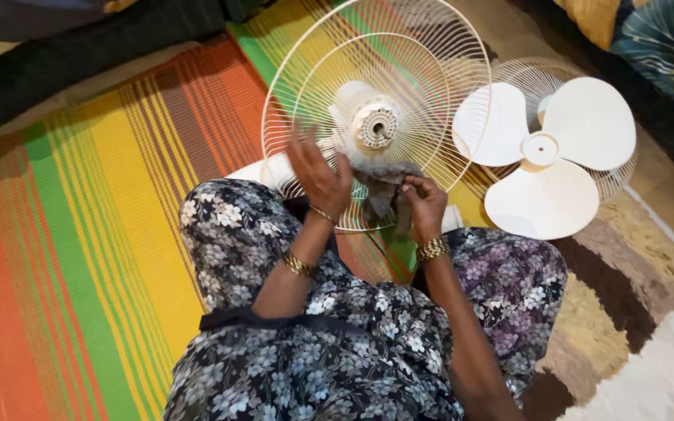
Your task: The person sits on a colorful mat and cleans the metal grill of a white electric fan using a grey cloth. They wipe the grill bars and the central hub area thoroughly while holding the fan steady with their other hand.
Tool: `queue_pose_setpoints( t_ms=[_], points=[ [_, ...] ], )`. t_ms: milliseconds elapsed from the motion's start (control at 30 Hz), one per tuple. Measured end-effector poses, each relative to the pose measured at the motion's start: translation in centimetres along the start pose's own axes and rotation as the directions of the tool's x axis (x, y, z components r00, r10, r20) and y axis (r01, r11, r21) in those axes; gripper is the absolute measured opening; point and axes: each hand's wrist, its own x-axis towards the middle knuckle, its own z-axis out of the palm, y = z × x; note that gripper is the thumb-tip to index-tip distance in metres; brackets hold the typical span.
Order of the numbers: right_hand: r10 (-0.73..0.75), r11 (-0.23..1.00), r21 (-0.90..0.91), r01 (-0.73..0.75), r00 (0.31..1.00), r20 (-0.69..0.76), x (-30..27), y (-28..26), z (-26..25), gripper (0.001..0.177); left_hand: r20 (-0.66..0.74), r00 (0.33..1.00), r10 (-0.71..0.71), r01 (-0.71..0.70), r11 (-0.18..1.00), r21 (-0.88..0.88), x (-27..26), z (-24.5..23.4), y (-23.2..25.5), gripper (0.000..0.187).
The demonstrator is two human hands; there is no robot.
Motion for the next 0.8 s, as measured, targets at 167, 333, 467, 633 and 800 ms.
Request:
queue_pose_setpoints(
  t_ms=[167,333,467,633,800],
  points=[
    [0.179,0.957,0.218,-0.191,0.981,0.075,-2.2,-4.2,-3.0,0.016,0.363,0.865,0.348,-0.227,0.914,-0.337,-1.0,0.9,2.3,0.070],
    [0.082,0.924,0.347,-0.160,0.970,0.229,-1.6,-7.4,-5.1,0.019,0.642,0.678,0.358,-0.096,0.909,-0.406,-1.4,1.9,1.3,0.063],
    [0.144,0.761,0.546,-0.351,0.912,0.385,-0.7,-7.4,-6.1,0.023,0.698,0.632,0.336,-0.001,0.901,-0.433,-1.5,2.8,0.7,0.060],
    [0.215,0.542,0.648,-0.535,0.834,0.508,-0.1,-5.9,-5.9,0.029,0.654,0.667,0.357,0.151,0.795,-0.588,-1.9,3.7,0.9,0.054],
    [0.372,0.504,0.614,-0.608,0.794,0.481,0.9,-6.7,-5.2,0.041,0.844,0.536,0.014,0.415,0.866,-0.278,-5.0,7.0,-2.1,0.030]
  ],
)
